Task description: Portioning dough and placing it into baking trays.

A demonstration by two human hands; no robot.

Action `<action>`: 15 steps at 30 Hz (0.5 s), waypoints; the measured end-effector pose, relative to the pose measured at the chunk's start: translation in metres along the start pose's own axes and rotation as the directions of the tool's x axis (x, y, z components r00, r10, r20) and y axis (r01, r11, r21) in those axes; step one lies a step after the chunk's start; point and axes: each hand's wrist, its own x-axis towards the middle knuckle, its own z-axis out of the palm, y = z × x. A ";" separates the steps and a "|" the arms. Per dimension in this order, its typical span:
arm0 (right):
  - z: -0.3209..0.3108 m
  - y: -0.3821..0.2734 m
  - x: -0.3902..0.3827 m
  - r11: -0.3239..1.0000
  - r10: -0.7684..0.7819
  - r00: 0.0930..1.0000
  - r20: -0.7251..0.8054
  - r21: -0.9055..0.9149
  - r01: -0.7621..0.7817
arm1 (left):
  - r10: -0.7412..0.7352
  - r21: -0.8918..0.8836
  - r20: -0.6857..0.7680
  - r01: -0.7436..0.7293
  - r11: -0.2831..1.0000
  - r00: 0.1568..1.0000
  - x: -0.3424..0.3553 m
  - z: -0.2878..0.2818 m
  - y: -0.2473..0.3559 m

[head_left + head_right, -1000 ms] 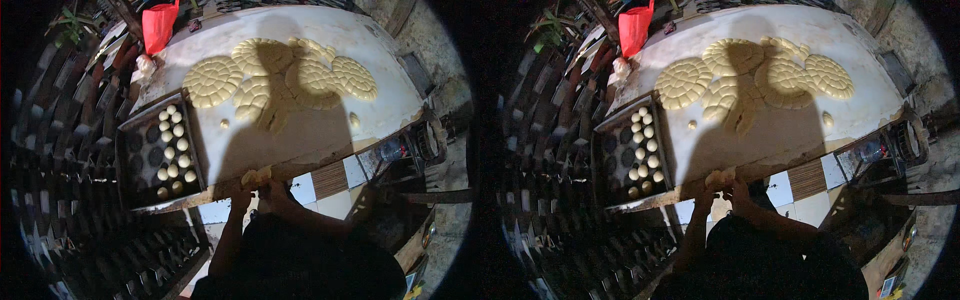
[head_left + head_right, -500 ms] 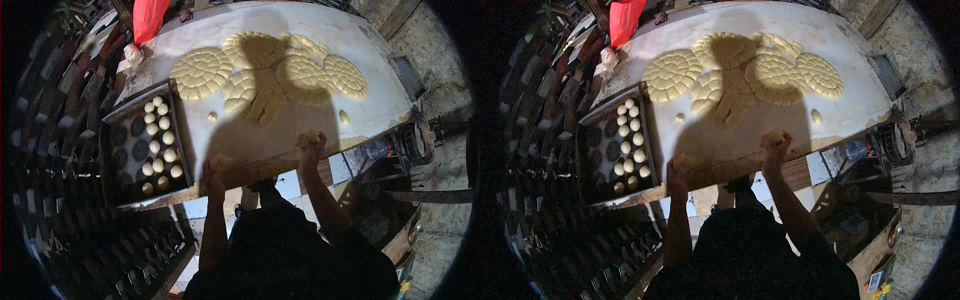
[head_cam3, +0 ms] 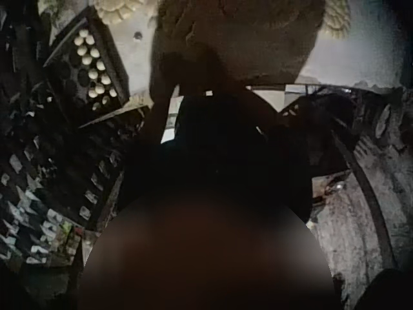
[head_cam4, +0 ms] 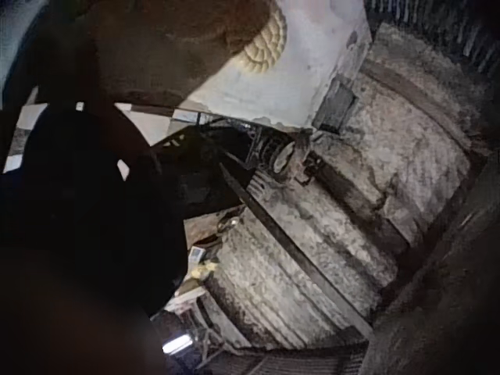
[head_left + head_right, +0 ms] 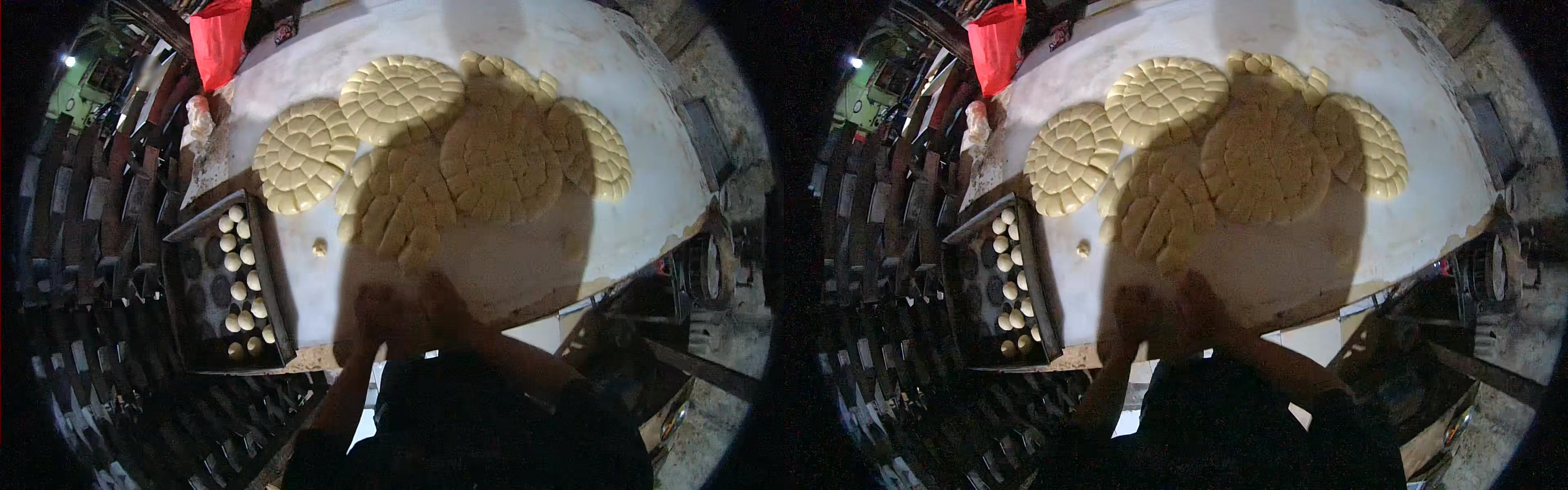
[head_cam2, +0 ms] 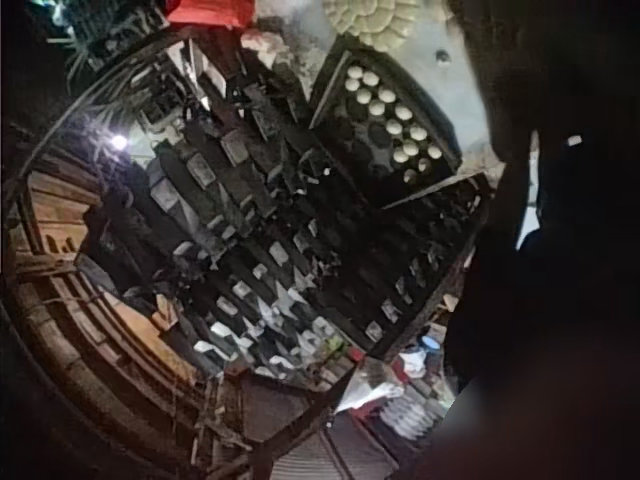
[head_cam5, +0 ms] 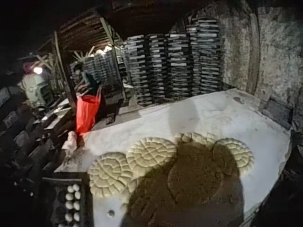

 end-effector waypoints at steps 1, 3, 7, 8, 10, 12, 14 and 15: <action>-0.005 0.006 -0.020 0.987 -0.140 0.990 0.018 -0.082 0.141 | -0.015 0.003 -0.010 0.015 1.000 1.000 -0.014 0.025 -0.018; -0.026 0.026 -0.023 0.942 -0.287 0.957 0.039 -0.168 0.289 | -0.128 -0.620 0.219 0.239 0.747 0.967 -0.044 0.056 -0.083; -0.061 0.055 0.021 0.983 0.022 0.996 -0.081 -0.178 -0.036 | -0.156 -0.389 -0.100 0.105 0.915 0.983 0.010 -0.025 -0.076; -0.058 0.053 0.030 0.981 0.084 0.991 -0.105 -0.165 -0.101 | -0.074 -0.269 -0.366 -0.029 0.963 0.928 0.027 -0.044 -0.062; -0.035 0.033 0.033 0.989 0.107 0.978 -0.177 -0.081 -0.123 | 0.041 -0.125 -0.588 -0.141 0.982 0.808 0.031 -0.048 -0.022; -0.009 0.035 0.014 0.993 0.118 0.961 -0.249 0.003 -0.121 | -0.004 -0.105 -0.257 -0.024 0.994 0.966 0.022 -0.044 0.006; 0.006 0.067 -0.030 0.955 -0.190 0.982 -0.002 -0.232 0.185 | -0.023 -0.158 -0.229 -0.014 0.987 0.973 0.006 -0.042 -0.004; -0.004 0.075 -0.031 0.955 -0.191 0.982 0.004 -0.232 0.187 | -0.039 -0.210 -0.190 -0.002 0.978 0.981 -0.008 -0.039 -0.017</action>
